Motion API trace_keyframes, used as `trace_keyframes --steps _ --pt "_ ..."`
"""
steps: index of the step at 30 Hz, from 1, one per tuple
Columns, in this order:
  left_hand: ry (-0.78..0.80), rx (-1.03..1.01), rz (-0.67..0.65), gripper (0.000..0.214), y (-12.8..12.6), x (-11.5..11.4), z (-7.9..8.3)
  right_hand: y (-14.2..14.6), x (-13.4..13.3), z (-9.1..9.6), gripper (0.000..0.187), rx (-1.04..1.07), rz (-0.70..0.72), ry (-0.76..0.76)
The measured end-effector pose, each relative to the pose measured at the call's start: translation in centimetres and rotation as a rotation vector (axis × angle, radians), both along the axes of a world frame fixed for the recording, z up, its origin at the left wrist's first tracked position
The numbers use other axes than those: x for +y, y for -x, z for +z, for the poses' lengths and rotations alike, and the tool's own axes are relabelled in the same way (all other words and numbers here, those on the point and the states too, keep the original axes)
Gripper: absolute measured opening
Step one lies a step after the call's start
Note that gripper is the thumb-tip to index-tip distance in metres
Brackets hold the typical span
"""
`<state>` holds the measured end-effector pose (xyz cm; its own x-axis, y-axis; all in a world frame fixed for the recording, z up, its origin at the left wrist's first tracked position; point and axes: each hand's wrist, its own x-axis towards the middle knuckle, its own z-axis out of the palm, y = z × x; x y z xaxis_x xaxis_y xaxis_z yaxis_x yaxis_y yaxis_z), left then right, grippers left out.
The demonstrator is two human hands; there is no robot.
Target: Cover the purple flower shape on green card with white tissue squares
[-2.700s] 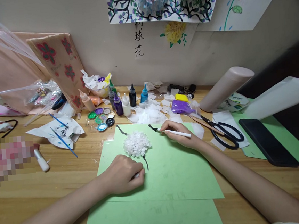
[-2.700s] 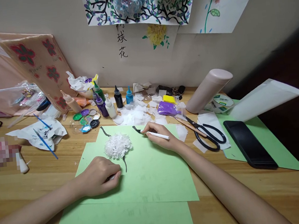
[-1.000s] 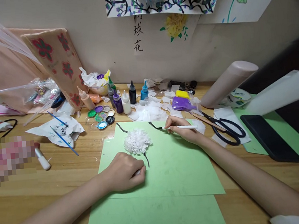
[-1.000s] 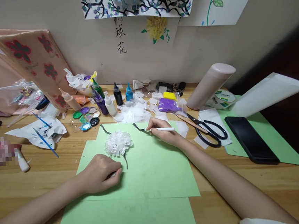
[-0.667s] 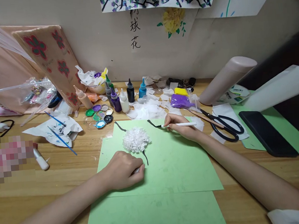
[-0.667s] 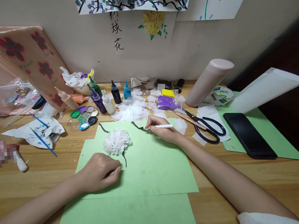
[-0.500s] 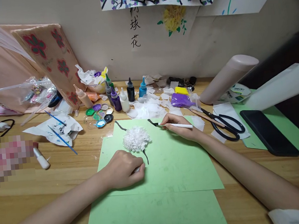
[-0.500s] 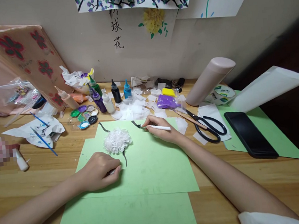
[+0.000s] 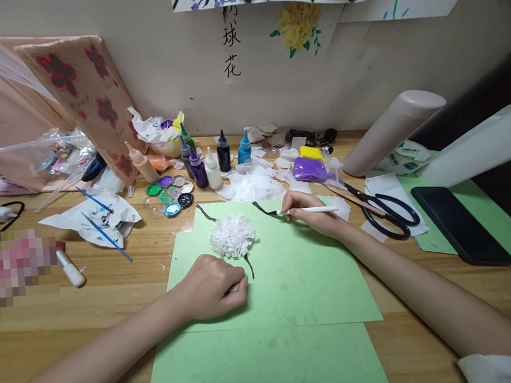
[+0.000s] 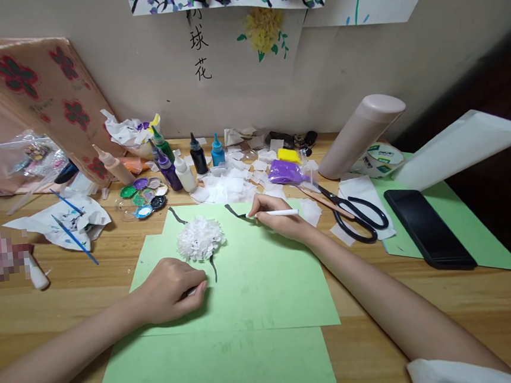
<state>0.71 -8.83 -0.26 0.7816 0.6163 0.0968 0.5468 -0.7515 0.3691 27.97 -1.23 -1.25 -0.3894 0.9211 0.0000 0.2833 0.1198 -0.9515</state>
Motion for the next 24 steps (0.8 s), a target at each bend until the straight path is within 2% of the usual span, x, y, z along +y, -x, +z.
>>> trace_keyframes --steps 9,20,24 --pt "-0.006 0.003 -0.003 0.026 0.02 0.08 -0.03 -0.3 0.23 0.04 0.008 0.078 0.008 0.008" --pt "-0.02 -0.008 -0.012 0.025 0.06 0.04 -0.05 -0.31 0.37 -0.14 0.006 0.07 -0.021 -0.009" --pt "-0.025 -0.003 -0.008 0.025 0.1 0.04 -0.13 -0.41 0.4 -0.09 0.009 0.084 0.01 -0.023"
